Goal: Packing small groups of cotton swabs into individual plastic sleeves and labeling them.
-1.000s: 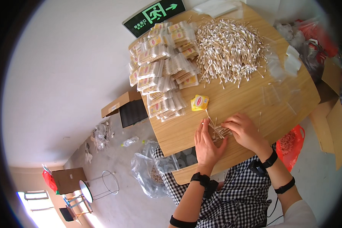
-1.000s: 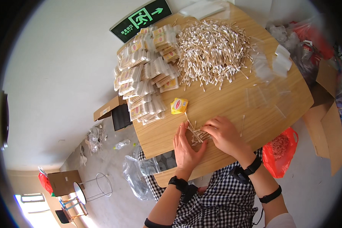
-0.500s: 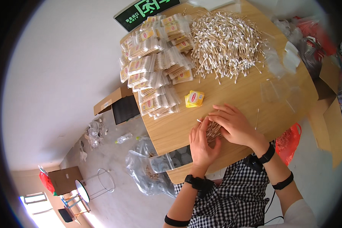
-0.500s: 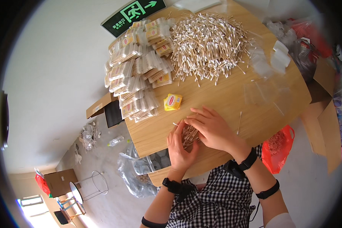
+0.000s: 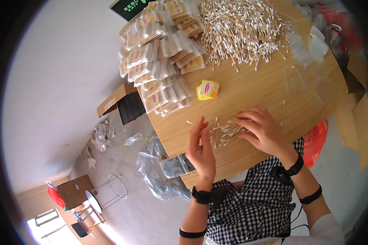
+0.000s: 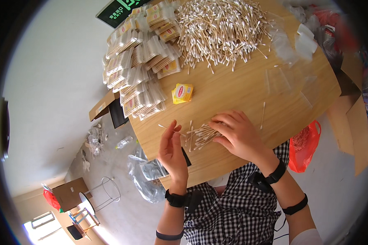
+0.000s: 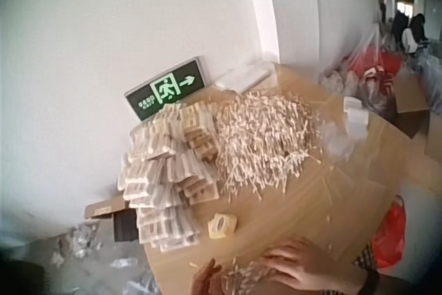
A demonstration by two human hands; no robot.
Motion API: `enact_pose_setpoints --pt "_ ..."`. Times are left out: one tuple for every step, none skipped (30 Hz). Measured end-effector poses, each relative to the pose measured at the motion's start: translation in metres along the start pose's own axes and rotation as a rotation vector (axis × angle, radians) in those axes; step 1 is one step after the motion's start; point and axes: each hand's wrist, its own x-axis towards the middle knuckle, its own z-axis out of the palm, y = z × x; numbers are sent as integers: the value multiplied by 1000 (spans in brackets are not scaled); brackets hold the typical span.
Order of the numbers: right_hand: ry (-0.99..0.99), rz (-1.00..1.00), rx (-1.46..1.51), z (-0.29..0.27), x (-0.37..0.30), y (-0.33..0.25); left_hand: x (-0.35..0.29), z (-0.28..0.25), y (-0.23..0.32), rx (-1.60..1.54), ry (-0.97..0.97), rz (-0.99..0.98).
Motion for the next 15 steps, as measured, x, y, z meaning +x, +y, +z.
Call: enact_pose_setpoints --pt "0 -15 -5 1 -1 -1 3 -1 2 -35 47 -8" --pt "0 -13 -1 3 -3 -1 8 -5 2 -31 46 -10" --pt "7 -14 -6 6 -5 0 13 -11 3 117 23 30" --pt "15 -15 -12 7 -7 1 16 -13 3 264 -2 70" --pt "14 -16 -5 9 -8 -1 20 -15 3 270 1 68" --pt "20 -21 -7 10 -8 -3 25 -15 1 411 -45 176" --pt "25 -26 -10 11 -8 -4 28 -15 -1 551 -93 284" --pt "25 -22 -10 10 -9 -4 30 -13 -3 685 -146 392" --pt "18 -27 -17 10 -11 -4 26 -9 0 628 -235 276" --pt "12 -32 -25 9 -12 -4 24 -6 -1 628 -239 274" --pt "11 -26 -19 10 -13 -5 21 -5 -1 607 -355 378" --pt "19 -30 -17 12 -13 -5 19 -6 -2 582 -471 480" --pt "26 -35 -14 14 -13 -6 18 -10 -2 581 -542 485" --pt "25 -31 -14 14 -14 -6 13 -11 -2 580 -547 483" --pt "22 -19 -7 13 -14 -6 9 -12 -1 500 -521 406"
